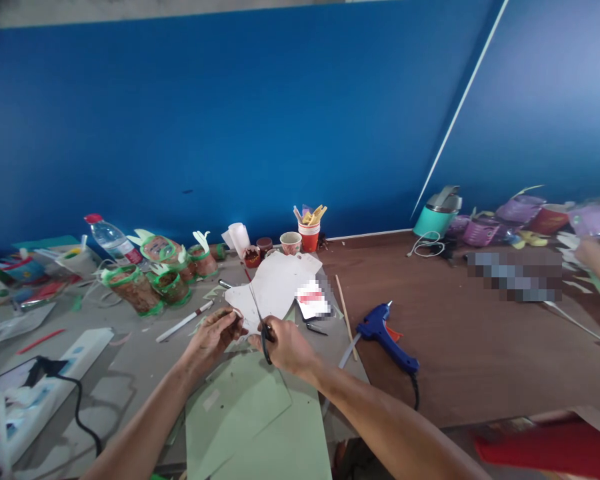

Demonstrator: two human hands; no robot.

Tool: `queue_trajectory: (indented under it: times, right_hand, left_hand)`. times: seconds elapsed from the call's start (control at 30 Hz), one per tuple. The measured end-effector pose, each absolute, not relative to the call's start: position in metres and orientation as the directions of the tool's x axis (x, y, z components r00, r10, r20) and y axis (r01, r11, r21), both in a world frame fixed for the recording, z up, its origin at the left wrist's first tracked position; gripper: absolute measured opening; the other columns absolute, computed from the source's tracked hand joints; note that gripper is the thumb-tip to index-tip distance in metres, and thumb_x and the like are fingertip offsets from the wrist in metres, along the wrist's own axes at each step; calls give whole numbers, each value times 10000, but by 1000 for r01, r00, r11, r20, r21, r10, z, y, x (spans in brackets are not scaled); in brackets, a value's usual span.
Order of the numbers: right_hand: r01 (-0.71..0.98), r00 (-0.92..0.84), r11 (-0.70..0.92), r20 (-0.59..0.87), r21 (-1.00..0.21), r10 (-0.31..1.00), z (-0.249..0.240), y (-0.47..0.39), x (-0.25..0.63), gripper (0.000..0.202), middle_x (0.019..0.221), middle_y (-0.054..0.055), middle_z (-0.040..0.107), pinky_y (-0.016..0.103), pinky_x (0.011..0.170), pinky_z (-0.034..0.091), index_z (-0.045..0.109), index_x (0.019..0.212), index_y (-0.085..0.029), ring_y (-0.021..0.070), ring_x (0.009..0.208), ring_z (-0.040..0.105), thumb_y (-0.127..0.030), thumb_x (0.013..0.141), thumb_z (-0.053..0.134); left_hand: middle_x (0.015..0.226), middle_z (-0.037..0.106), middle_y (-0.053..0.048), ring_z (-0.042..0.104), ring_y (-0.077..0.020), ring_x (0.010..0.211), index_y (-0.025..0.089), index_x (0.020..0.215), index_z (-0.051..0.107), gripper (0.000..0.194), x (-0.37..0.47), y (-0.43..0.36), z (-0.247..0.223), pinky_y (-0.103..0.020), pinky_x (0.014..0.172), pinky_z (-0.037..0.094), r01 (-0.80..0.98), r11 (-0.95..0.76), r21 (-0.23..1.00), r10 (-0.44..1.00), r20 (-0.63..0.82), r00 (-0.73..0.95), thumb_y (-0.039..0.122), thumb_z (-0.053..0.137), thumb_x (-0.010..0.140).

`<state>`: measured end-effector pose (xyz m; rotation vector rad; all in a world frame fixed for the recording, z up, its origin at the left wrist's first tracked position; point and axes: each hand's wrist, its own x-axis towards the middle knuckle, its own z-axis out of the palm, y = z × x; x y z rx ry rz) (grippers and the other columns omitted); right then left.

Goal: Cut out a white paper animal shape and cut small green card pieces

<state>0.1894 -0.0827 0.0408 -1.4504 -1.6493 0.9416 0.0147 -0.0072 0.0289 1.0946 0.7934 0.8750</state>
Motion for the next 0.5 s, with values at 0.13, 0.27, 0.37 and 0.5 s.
queue_trajectory:
  times: [0.13, 0.27, 0.37, 0.5]
  right_hand:
    - [605, -54, 100, 85, -790, 995, 39, -82, 189, 248, 629, 15, 611, 203, 509, 336, 612, 879, -160, 136, 573, 550, -400, 819, 594]
    - [757, -20, 66, 77, -651, 997, 38, -82, 188, 314, 759, 84, 688, 233, 558, 358, 634, 979, -163, 215, 716, 642, -425, 813, 589]
    - [785, -13, 52, 68, -618, 998, 37, -81, 188, 373, 853, 111, 711, 250, 594, 381, 619, 1074, -169, 257, 809, 662, -428, 808, 585]
    - [730, -25, 59, 60, -681, 998, 35, -81, 190, 416, 847, 97, 707, 250, 606, 401, 581, 1136, -170, 243, 795, 657, -393, 787, 617]
  left_hand:
    - [600, 559, 11, 535, -125, 538, 185, 703, 607, 286, 15, -8, 30, -255, 540, 430, -213, 220, 952, 896, -111, 430, 422, 749, 629]
    - [596, 557, 22, 543, -117, 553, 171, 723, 582, 325, 15, -7, 29, -243, 544, 431, -227, 221, 948, 903, -111, 416, 415, 765, 610]
    - [605, 558, 21, 527, -112, 548, 174, 722, 575, 331, 15, -8, 30, -251, 554, 441, -215, 206, 955, 909, -105, 403, 425, 758, 607]
    - [605, 547, 14, 515, -123, 542, 195, 699, 578, 323, 16, -7, 31, -268, 555, 447, -169, 168, 971, 917, -91, 389, 458, 738, 601]
